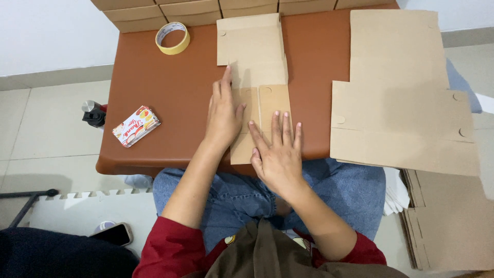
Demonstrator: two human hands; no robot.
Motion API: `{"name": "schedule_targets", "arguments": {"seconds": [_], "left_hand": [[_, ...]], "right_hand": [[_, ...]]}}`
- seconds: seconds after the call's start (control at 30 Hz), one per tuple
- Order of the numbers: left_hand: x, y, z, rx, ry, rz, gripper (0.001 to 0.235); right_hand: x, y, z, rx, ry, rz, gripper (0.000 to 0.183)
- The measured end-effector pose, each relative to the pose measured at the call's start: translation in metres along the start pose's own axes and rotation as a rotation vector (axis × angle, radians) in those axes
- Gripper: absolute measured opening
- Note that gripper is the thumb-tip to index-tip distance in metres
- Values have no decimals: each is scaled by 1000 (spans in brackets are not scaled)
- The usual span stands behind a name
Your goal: Assembling a small cardboard box from a flat template and applying a decorative sticker.
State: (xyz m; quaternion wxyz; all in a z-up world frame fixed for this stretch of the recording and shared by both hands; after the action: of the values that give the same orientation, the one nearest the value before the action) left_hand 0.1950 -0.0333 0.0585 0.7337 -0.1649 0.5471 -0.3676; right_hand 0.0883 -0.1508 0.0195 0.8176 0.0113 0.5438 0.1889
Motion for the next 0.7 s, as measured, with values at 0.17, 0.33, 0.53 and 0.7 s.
{"name": "schedule_targets", "arguments": {"seconds": [0.17,0.33,0.53,0.7], "left_hand": [[21,12,9,16,222,230,68],[33,33,33,22,350,387,65],[29,45,63,65,238,471,55],[23,41,59,-231,319,202,93]], "right_hand": [[1,-1,-1,-10,-9,-11,61],[-2,0,1,-9,17,-8,61],[-11,2,2,-69,101,58,101],[3,-6,-2,-79,137,20,80]]}}
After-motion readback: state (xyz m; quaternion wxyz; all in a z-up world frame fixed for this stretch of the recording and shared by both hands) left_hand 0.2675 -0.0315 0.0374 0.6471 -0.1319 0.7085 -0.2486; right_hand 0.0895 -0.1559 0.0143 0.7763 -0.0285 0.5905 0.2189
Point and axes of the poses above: each hand's wrist, its own z-axis towards the middle knuckle, its own x-axis out of the palm, y = z × x, the point moved 6 cm from there along z, towards the middle knuckle, and after that the axes turned 3 degrees about -y, right-handed, at the moved point
